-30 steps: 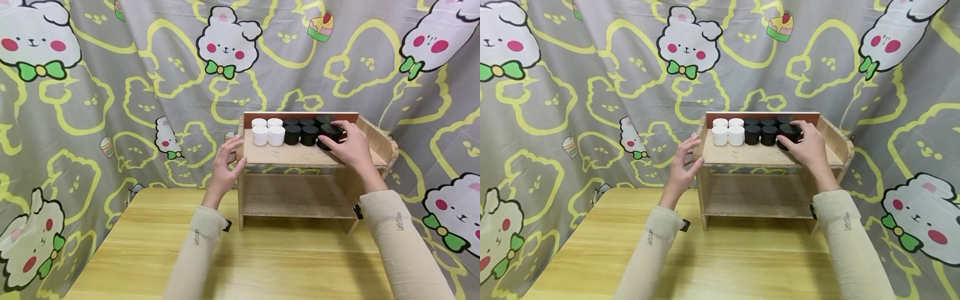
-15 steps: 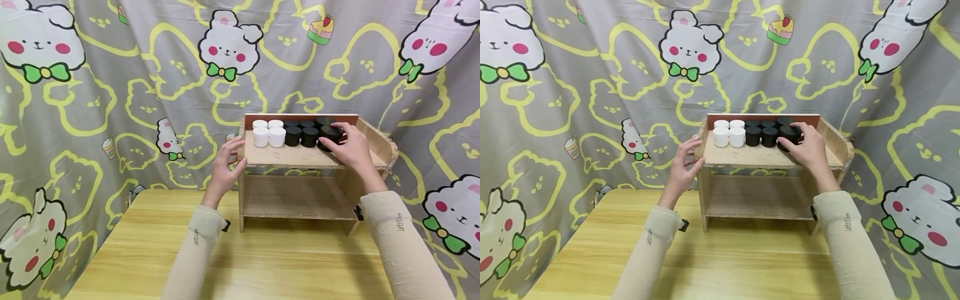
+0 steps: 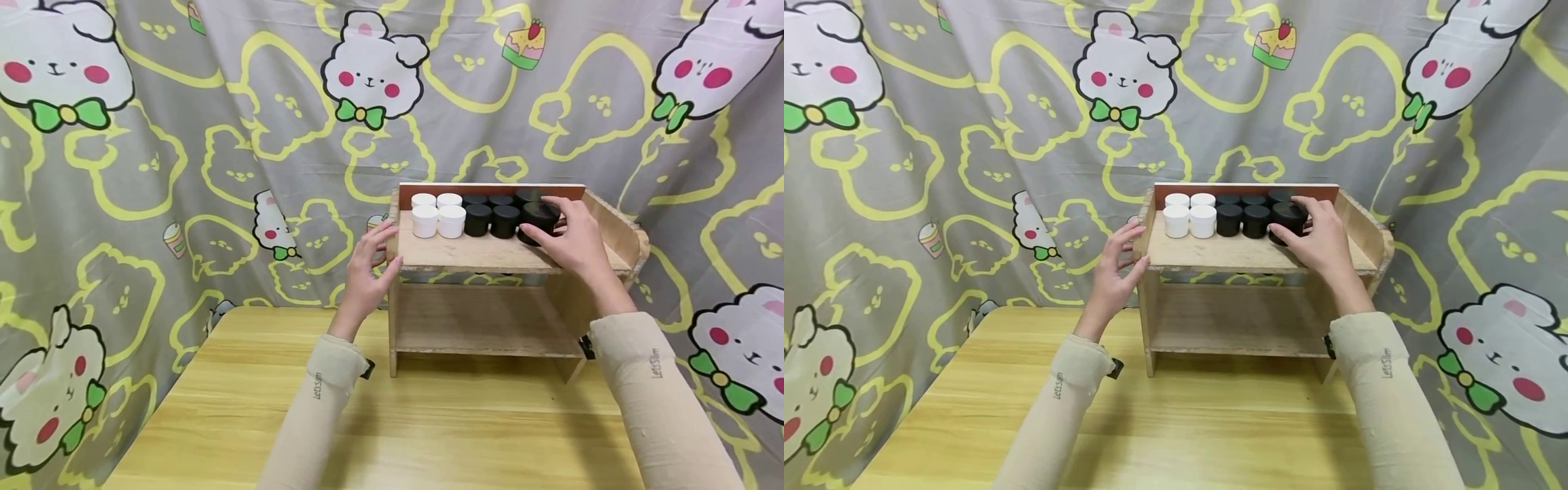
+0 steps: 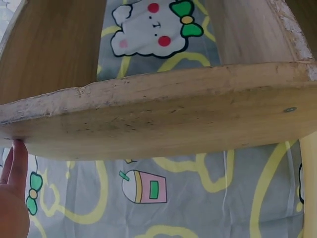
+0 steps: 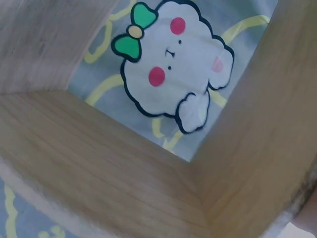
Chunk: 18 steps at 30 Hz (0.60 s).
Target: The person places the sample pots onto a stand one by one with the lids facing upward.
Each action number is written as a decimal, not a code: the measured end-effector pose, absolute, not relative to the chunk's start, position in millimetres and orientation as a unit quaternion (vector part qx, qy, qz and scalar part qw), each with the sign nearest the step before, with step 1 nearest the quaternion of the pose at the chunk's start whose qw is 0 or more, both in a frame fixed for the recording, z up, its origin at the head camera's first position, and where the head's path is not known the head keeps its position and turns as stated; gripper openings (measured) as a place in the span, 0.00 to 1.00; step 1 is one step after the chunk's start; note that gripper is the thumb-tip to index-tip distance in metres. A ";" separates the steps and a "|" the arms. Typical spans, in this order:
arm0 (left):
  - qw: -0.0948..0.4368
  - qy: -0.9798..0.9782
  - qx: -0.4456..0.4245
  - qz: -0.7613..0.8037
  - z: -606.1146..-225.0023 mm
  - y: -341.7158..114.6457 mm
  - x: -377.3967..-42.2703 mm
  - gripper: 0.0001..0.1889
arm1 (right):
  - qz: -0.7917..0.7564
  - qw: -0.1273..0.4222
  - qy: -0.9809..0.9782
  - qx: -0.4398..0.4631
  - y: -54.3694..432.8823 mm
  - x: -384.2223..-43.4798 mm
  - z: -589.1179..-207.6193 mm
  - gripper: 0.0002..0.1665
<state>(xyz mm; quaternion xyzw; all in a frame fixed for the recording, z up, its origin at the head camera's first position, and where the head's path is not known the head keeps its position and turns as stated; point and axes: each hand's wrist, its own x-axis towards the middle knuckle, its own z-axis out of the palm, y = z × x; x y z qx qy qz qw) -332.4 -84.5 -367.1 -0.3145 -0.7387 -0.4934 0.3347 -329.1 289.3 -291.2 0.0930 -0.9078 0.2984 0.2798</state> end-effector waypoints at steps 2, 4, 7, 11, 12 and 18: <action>0.334 -0.740 -0.317 -0.490 -367.1 -84.9 -332.3 0.26 | 0.293 0.275 -0.910 0.098 288.9 -326.6 -291.0 0.47; 0.332 -0.740 -0.321 -0.488 -368.0 -85.7 -332.5 0.26 | 0.287 0.274 -0.912 0.105 288.2 -322.9 -291.2 0.48; 0.324 -0.736 -0.333 -0.492 -370.3 -88.9 -332.1 0.26 | 0.284 0.281 -0.909 0.115 286.7 -315.5 -292.0 0.49; 0.305 -0.742 -0.344 -0.489 -371.9 -96.3 -330.0 0.28 | 0.291 0.302 -0.899 0.125 285.7 -303.4 -292.0 0.51; 0.301 -0.747 -0.344 -0.483 -372.1 -98.8 -329.1 0.29 | 0.292 0.308 -0.896 0.129 285.8 -300.1 -291.9 0.52; 0.327 -0.807 -0.326 -0.369 -374.1 -125.9 -312.6 0.32 | 0.249 0.339 -0.889 0.178 285.8 -270.5 -298.9 0.51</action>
